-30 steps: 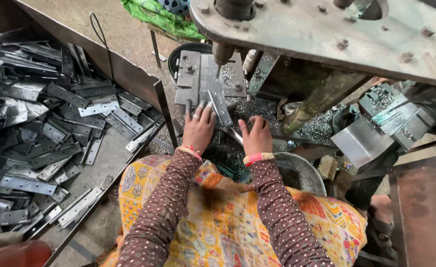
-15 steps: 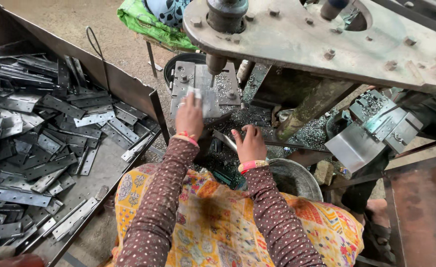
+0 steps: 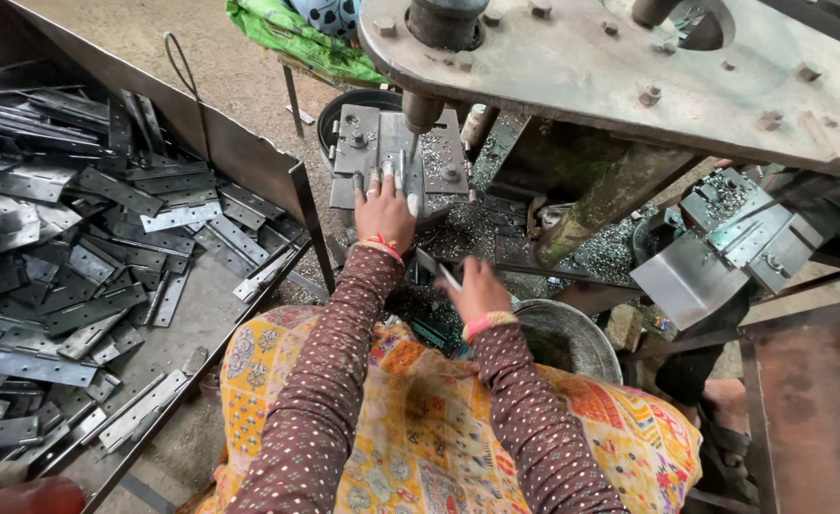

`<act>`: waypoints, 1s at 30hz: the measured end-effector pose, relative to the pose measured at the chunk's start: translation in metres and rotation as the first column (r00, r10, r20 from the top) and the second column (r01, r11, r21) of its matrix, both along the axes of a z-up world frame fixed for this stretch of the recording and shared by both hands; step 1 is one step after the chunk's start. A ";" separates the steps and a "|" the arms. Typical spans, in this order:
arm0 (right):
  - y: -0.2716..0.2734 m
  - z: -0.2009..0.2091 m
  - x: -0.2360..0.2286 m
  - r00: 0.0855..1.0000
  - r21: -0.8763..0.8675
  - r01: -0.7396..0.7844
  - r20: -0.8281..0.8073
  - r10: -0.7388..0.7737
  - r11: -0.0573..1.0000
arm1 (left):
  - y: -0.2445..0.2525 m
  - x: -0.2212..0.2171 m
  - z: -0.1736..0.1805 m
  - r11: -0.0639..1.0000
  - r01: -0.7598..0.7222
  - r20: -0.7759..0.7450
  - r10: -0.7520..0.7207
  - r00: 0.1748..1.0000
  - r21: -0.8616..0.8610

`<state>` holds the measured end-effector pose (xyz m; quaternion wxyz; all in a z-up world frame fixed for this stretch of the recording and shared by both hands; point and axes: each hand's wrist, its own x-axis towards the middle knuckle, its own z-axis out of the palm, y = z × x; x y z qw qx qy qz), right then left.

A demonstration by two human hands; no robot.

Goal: The person operates a manual press machine to process metal pieces. They pick up metal pieces from a bin, place them into the machine's mold, and use a lever to activate the press. The processed pieces are then removed and placed back into the bin.

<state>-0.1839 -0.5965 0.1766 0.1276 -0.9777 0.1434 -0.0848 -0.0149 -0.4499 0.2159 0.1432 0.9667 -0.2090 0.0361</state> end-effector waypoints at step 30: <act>-0.015 -0.033 0.011 0.885 0.067 -0.004 -0.464 0.035 0.998 | 0.016 -0.004 -0.016 0.999 0.042 0.190 -0.036 0.981 -0.030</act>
